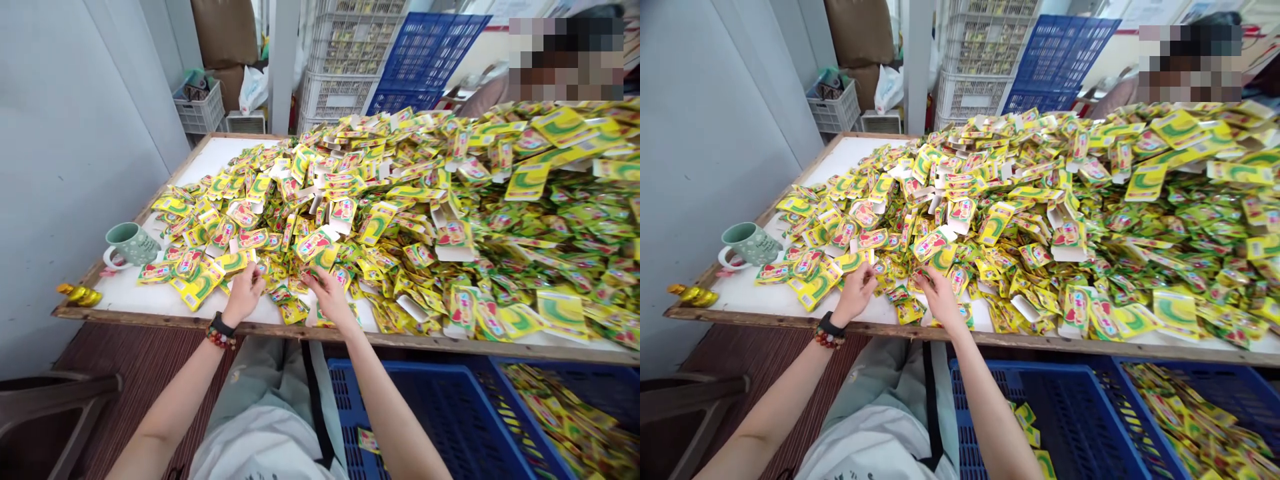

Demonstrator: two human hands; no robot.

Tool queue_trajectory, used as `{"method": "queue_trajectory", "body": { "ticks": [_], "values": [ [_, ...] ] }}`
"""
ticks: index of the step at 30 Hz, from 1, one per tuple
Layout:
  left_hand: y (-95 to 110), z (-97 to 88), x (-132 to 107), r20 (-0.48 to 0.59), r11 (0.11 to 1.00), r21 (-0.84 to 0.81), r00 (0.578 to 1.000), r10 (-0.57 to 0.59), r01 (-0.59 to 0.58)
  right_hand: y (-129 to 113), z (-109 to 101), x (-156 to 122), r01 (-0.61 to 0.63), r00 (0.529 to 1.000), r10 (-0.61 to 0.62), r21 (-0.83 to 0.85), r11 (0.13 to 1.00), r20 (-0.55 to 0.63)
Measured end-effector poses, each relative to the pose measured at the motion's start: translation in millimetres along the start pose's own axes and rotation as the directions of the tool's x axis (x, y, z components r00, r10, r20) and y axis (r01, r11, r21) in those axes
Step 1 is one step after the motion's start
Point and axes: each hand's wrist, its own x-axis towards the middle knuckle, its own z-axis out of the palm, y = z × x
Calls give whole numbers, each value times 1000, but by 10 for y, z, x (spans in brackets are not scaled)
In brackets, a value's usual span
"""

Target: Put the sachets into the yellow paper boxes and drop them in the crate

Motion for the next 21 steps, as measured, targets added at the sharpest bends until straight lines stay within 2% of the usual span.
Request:
{"method": "queue_trajectory", "body": {
  "ticks": [2, 4, 5, 8, 11, 13, 16, 19, 21],
  "values": [
    [38, 60, -27, 67, 967, -221, 992, -110, 123, -121, -30, -132, -132, 988, 96, 336, 933, 123],
    [120, 139, -72, 208, 889, -411, 971, -122, 200, -219, -14, -228, -274, 953, 174, 463, 843, 248],
    [170, 175, -100, 267, 844, -480, 956, -119, 239, -248, 1, -257, -316, 941, 205, 481, 817, 270],
    [297, 254, -185, 369, 717, -602, 919, -139, 351, -250, 31, -293, -352, 936, 290, 493, 796, 200],
    [336, 288, -233, 375, 654, -659, 916, -141, 371, -203, 31, -316, -320, 943, 328, 437, 840, 61],
    [327, 299, -241, 304, 653, -680, 939, -163, 333, -192, 36, -348, -261, 955, 295, 393, 882, -27],
    [328, 318, -246, 225, 687, -665, 955, -193, 295, -197, 78, -414, -195, 975, 221, 431, 881, -11],
    [362, 355, -240, 275, 724, -634, 954, -118, 272, -174, 144, -468, -193, 972, 235, 532, 824, -12],
    [367, 347, -171, 361, 773, -580, 931, -42, 260, -135, 166, -487, -218, 953, 298, 565, 796, -53]
  ]
}}
